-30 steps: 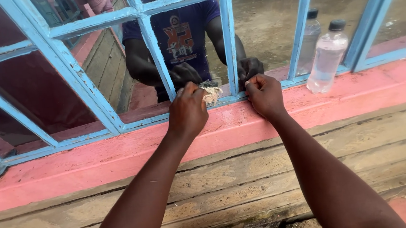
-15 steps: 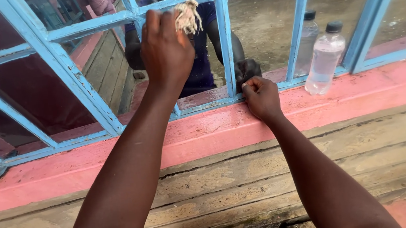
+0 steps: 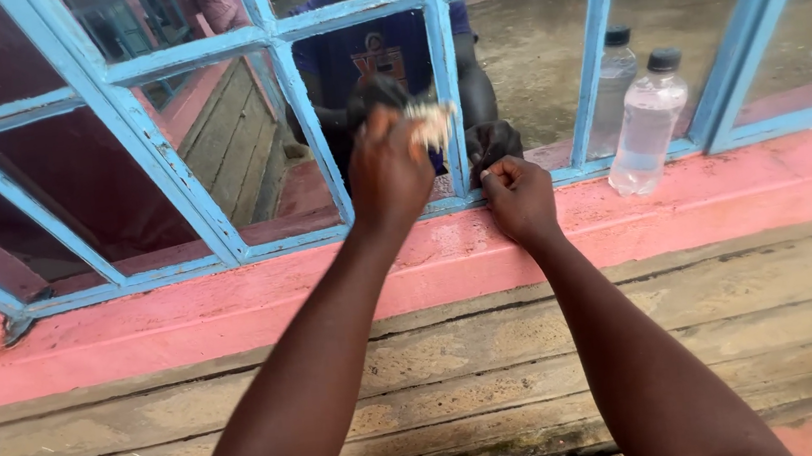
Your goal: Cleaning a glass window pane using water from a plastic bottle and a rag.
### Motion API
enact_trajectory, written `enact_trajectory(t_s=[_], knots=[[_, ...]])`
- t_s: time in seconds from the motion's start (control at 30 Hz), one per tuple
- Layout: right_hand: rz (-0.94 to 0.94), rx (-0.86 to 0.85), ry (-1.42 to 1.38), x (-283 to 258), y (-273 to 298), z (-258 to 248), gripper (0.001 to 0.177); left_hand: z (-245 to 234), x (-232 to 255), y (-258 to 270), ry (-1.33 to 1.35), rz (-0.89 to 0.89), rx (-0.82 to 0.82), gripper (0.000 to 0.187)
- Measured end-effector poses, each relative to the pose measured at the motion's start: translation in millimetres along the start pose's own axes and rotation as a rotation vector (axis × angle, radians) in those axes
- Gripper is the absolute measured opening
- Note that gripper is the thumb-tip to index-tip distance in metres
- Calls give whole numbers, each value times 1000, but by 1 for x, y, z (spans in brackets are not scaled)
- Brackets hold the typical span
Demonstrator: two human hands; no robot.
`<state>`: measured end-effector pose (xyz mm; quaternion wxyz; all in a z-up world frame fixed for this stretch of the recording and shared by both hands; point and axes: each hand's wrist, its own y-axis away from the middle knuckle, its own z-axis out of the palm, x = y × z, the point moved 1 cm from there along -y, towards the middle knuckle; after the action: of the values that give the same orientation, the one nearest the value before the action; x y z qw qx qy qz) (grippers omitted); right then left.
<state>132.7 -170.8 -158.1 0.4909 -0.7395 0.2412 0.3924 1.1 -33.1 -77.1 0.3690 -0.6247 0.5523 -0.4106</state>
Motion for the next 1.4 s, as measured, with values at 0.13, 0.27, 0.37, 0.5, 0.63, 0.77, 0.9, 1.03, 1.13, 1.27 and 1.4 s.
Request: enact_trajectory(t_s=[0.13,0.27,0.37,0.5,0.63,0.77,0.9,1.03,1.13,1.27,1.4], knots=[[24,3,69,-10,1,-2,20,19,-1,50,26,-51,-94,24],[-3,5,58,-6,0,-1,19,20,4,74,-1,-88,-177,22],[4,1,67,-7,1,-2,20,19,7,74,-33,-72,-192,21],[-27,19,17,2,-2,0,20,14,7,64,-71,-57,-216,20],[-9,15,5,6,-4,-1,19,9,-3,60,-85,-45,-202,20],[63,23,-46,0,0,-4,19,-4,-21,68,-123,-37,-208,21],[-58,76,13,6,-3,-2,20,-22,-40,87,-140,-65,-202,19],[-47,73,59,11,4,0,23,-55,-51,91,-111,-73,-171,21],[29,78,23,-3,1,-1,25,-82,-66,81,-46,-82,-119,25],[59,86,-9,-1,-1,4,22,-107,-102,84,-56,-74,-60,23],[-44,91,172,6,2,5,21,-101,-124,106,-28,-68,-104,22]])
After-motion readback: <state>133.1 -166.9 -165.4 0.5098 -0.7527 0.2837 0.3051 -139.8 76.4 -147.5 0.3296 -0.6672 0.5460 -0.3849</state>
